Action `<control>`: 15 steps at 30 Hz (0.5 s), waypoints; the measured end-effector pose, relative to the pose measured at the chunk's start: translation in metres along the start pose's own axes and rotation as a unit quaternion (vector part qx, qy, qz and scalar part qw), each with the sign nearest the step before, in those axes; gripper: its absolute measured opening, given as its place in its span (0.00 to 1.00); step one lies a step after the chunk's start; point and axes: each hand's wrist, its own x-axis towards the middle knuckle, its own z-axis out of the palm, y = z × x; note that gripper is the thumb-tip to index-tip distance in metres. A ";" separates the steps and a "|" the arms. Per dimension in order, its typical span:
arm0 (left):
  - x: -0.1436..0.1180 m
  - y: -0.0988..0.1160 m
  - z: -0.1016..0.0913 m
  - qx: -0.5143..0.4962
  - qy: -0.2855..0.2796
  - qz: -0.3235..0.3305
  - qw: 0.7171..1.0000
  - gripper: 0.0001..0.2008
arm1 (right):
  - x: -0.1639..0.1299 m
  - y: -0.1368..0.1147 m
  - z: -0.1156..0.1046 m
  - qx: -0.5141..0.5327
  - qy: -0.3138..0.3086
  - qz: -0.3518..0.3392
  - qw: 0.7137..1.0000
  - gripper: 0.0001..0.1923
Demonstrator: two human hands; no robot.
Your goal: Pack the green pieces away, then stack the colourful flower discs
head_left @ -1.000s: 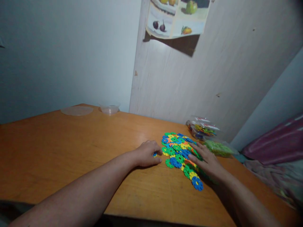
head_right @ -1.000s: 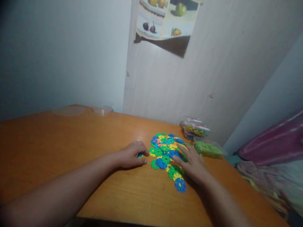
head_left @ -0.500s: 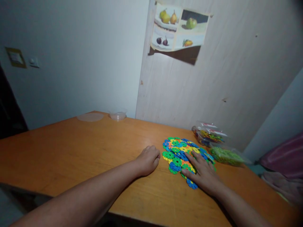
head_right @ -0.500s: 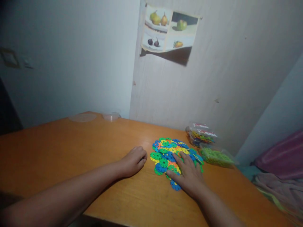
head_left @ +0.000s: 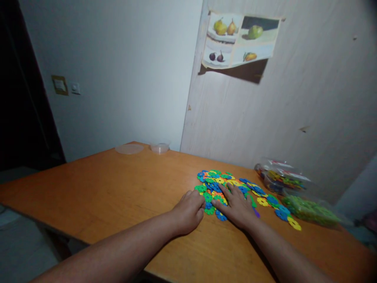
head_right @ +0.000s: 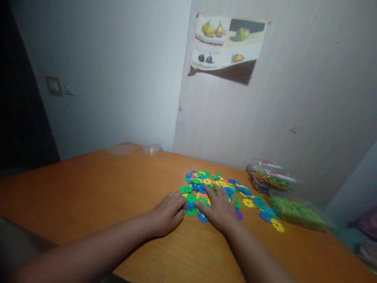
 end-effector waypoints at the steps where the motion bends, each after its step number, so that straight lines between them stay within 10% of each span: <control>1: 0.000 -0.001 0.001 -0.002 0.004 0.002 1.000 0.05 | 0.004 -0.005 0.001 0.003 -0.002 -0.001 1.000 0.43; 15: 0.001 -0.003 0.002 -0.059 0.038 0.053 0.996 0.09 | 0.044 -0.056 0.009 0.032 -0.027 -0.016 0.999 0.37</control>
